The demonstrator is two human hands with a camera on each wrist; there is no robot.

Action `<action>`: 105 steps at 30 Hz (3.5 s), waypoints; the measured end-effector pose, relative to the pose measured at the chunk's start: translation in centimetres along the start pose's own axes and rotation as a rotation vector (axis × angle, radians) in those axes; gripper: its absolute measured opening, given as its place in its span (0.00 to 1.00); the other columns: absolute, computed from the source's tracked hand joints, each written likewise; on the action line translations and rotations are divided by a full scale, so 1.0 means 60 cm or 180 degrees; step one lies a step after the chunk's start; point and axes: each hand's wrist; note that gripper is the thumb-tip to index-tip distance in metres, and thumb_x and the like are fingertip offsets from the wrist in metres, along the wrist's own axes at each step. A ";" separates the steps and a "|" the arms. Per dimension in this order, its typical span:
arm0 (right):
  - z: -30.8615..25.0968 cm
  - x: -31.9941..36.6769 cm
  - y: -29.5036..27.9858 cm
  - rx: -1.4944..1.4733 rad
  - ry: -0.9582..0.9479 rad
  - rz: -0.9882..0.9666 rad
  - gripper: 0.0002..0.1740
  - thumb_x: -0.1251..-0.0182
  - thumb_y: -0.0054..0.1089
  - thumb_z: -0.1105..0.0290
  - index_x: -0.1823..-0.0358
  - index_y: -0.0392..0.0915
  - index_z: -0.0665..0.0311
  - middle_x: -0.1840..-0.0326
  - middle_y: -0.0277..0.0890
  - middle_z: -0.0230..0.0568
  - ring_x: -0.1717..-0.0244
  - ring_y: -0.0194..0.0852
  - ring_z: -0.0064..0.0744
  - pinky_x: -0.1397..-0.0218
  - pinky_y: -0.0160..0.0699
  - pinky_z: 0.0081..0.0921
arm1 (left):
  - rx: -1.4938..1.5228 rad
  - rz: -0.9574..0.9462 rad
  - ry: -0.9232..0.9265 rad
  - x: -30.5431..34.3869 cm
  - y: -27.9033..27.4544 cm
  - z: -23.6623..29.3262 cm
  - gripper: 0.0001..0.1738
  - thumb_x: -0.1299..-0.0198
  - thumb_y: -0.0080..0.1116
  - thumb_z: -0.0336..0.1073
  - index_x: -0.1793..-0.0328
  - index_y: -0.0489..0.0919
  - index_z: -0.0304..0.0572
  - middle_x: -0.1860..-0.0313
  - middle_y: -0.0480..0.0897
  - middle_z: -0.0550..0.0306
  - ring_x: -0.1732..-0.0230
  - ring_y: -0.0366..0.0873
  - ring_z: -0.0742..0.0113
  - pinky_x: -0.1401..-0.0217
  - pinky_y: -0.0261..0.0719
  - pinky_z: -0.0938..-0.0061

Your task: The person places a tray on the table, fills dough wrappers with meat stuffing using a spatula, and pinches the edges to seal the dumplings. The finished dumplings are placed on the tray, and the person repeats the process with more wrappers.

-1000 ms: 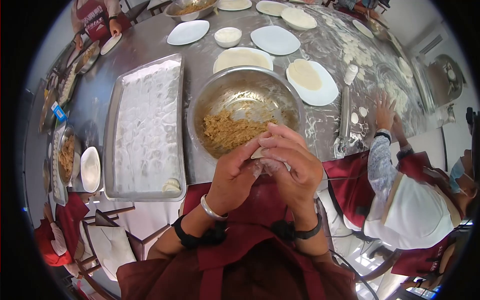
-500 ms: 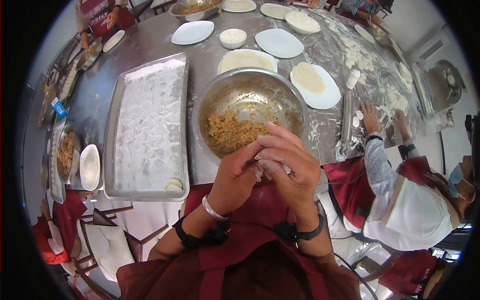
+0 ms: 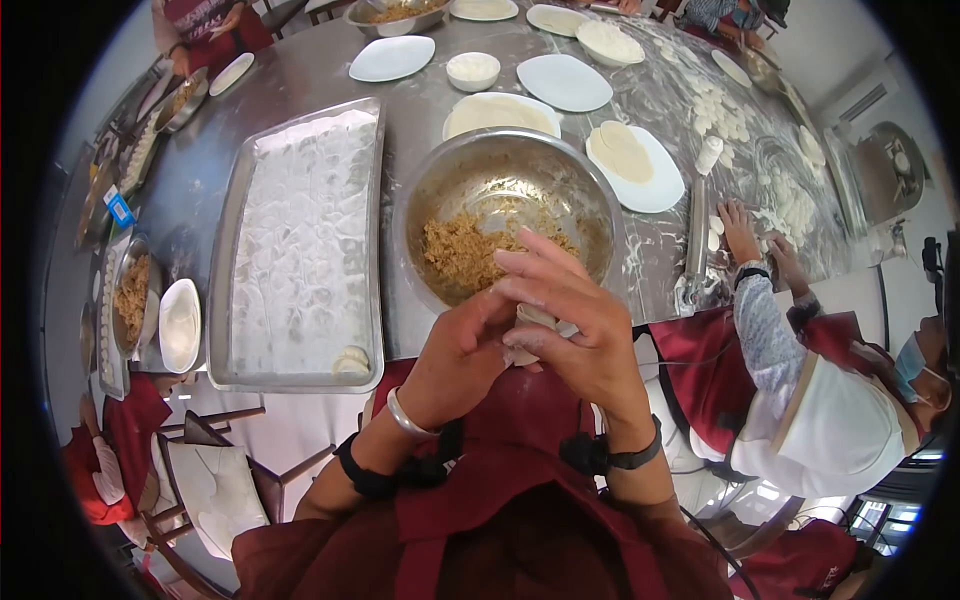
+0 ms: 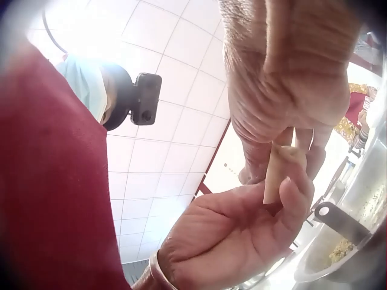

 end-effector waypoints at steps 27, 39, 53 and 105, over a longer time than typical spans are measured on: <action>-0.002 0.021 0.058 -0.0529 0.0050 0.0905 0.21 0.45 0.70 0.71 0.47 0.83 0.67 0.40 0.80 0.47 0.25 0.61 0.57 0.24 0.58 0.47 | 0.0649 0.0672 0.0221 0.018 0.007 -0.009 0.22 0.37 0.54 0.18 0.36 0.71 0.32 0.45 0.80 0.55 0.45 0.78 0.73 0.41 0.78 0.76; 0.008 0.019 0.051 0.0055 -0.0155 0.0671 0.24 0.37 0.65 0.61 0.43 0.80 0.67 0.35 0.77 0.48 0.22 0.53 0.61 0.25 0.57 0.48 | 0.2761 0.0083 -0.0132 0.016 -0.006 -0.017 0.27 0.23 0.43 0.40 0.25 0.62 0.29 0.36 0.74 0.49 0.36 0.75 0.62 0.29 0.72 0.62; 0.026 0.045 0.052 -0.0527 0.0029 0.1144 0.21 0.47 0.72 0.77 0.49 0.83 0.70 0.42 0.81 0.49 0.26 0.64 0.56 0.29 0.67 0.44 | 0.2899 -0.0184 0.0109 0.012 -0.001 -0.033 0.27 0.25 0.46 0.34 0.24 0.62 0.32 0.31 0.72 0.48 0.31 0.71 0.60 0.25 0.67 0.60; -0.003 0.025 0.034 0.0280 -0.0386 0.0977 0.09 0.48 0.70 0.77 0.64 0.83 0.69 0.54 0.86 0.47 0.37 0.77 0.55 0.31 0.68 0.50 | 0.0648 0.0396 0.0515 0.026 0.015 -0.021 0.28 0.34 0.54 0.19 0.26 0.66 0.29 0.37 0.77 0.52 0.39 0.76 0.68 0.36 0.77 0.73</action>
Point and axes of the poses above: each hand's wrist, its own x-axis away from the middle knuckle, its own y-axis out of the palm, z = x × y
